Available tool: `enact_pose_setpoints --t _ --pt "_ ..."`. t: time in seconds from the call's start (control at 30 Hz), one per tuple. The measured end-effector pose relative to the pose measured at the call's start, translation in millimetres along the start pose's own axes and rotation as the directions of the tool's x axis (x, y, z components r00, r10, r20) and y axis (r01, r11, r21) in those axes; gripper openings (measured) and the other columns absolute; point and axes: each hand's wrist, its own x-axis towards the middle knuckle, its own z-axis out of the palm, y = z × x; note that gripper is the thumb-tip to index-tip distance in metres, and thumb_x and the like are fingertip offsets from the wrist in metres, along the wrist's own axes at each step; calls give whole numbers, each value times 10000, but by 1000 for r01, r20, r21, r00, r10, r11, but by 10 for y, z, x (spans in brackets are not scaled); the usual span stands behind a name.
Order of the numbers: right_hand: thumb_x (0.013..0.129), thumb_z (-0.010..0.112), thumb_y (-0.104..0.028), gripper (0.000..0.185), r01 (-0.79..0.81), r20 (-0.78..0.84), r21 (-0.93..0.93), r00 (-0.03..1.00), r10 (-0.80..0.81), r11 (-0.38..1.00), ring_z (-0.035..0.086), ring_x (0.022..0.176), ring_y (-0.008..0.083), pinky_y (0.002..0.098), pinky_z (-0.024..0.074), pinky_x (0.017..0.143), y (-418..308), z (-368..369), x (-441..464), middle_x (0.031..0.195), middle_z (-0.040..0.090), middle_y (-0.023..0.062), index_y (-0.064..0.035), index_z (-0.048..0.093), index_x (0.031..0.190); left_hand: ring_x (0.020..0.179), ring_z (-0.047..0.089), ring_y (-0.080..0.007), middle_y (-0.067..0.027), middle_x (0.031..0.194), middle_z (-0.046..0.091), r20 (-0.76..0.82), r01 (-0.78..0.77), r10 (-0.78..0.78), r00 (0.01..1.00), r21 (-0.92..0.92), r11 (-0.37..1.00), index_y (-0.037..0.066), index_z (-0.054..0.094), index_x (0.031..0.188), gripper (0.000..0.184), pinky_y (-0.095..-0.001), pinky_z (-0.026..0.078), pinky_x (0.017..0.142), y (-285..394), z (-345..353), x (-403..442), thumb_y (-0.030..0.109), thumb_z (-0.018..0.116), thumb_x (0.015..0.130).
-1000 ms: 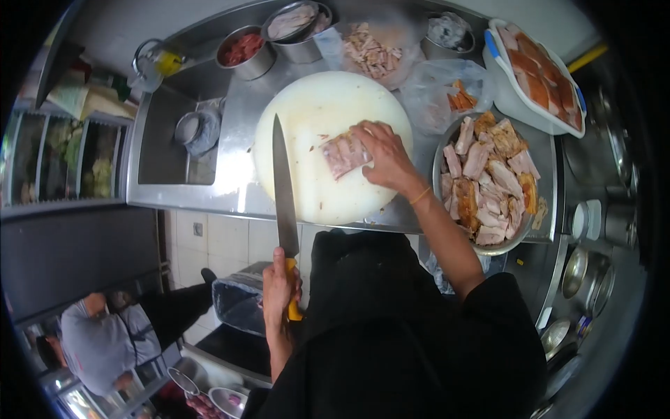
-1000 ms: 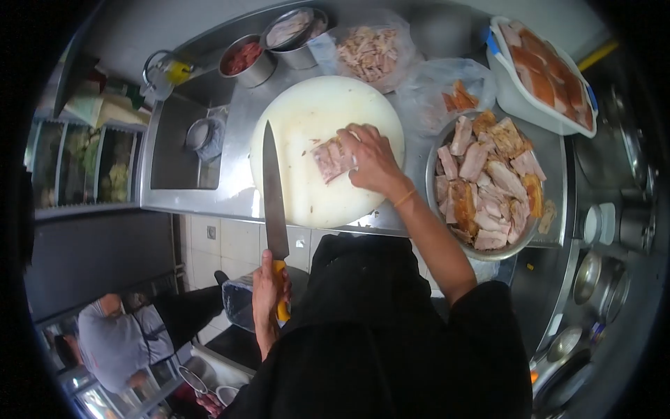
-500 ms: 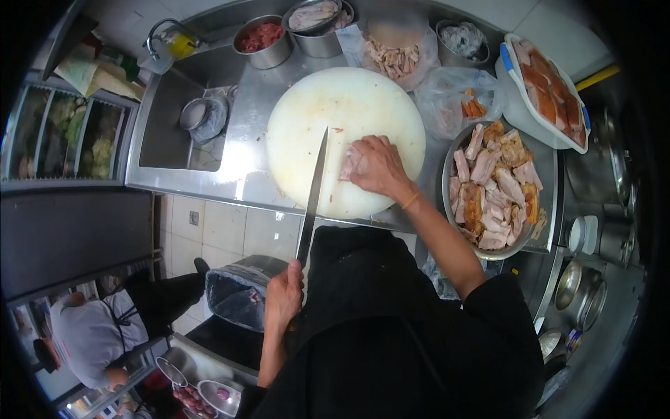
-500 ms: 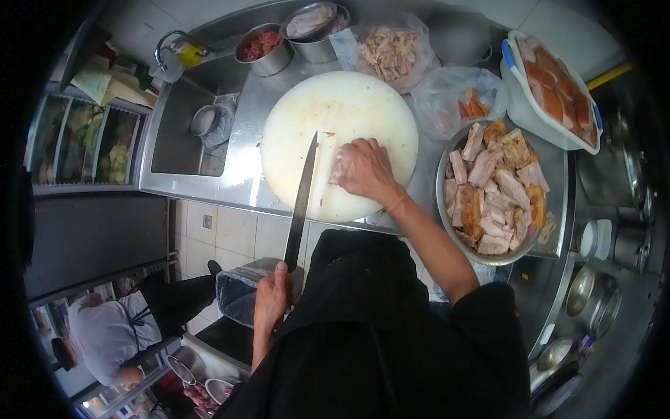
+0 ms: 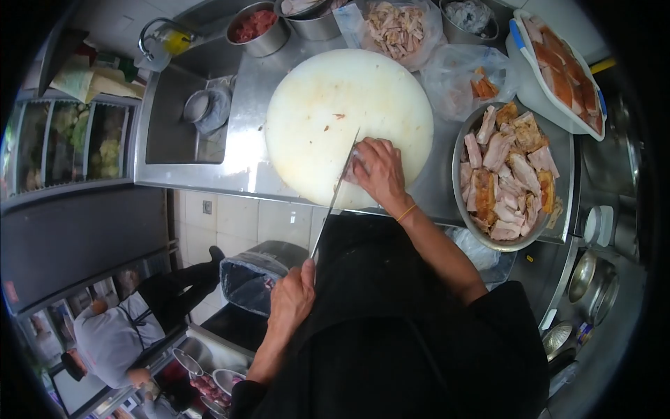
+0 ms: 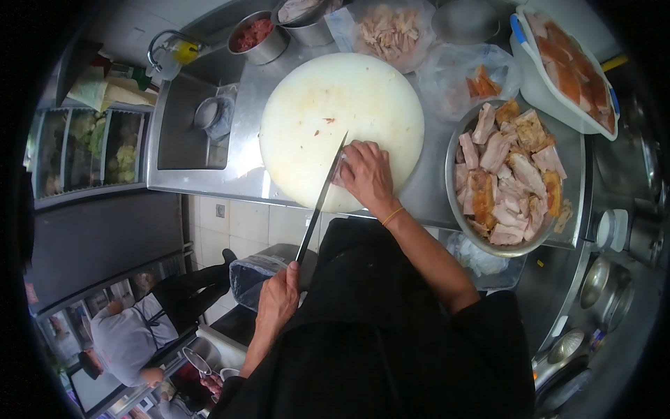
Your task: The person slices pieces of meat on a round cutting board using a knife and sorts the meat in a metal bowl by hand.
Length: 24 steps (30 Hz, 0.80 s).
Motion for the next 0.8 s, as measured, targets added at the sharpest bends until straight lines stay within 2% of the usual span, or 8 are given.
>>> enact_pose_setpoints --t 0.2,0.3,0.4,0.5,0.63,0.8 --pt "835 696 -157 315 25 -19 19 1000 -24 1000 582 1137 297 455 464 935 39 31 -11 1187 665 104 -40 685 1126 924 621 -603 -388 886 663 61 83 -94 994 158 984 -29 678 922 587 -631 494 857 -57 -69 -208 456 394 1090" --pt "846 684 -142 304 38 0 18 999 -38 999 582 1140 303 453 466 931 56 51 -15 1181 669 112 -32 684 1129 918 623 -602 -387 892 664 68 27 -37 997 139 990 -41 678 916 606 -634 493 852 21 78 22 460 386 1091" --pt "855 672 -131 274 28 8 38 1000 -28 999 579 1134 312 452 463 932 33 31 2 1169 657 112 -31 671 1110 906 620 -603 -387 883 660 5 -56 56 998 100 993 -50 672 906 600 -641 486 834 135 248 418 446 390 1094" --pt "859 665 -122 256 -49 53 68 998 46 996 573 1129 320 455 458 939 -5 11 10 1158 637 120 -39 646 1100 893 615 -604 -388 866 653 -74 -81 86 994 61 995 -50 658 888 587 -645 480 809 244 111 451 430 393 1097" --pt "859 668 -123 265 -26 -3 68 1000 26 997 569 1129 323 455 454 948 20 23 -41 1158 620 129 -38 624 1106 884 611 -608 -391 847 646 -37 -46 47 998 21 999 -46 636 867 571 -654 472 795 202 60 161 420 401 1099" --pt "853 671 -122 280 -31 -10 40 999 31 999 570 1144 322 456 458 948 16 52 -34 1163 626 133 -22 630 1111 894 619 -606 -392 857 648 20 33 -35 999 85 996 -33 650 888 556 -653 476 813 106 42 -145 422 406 1093"
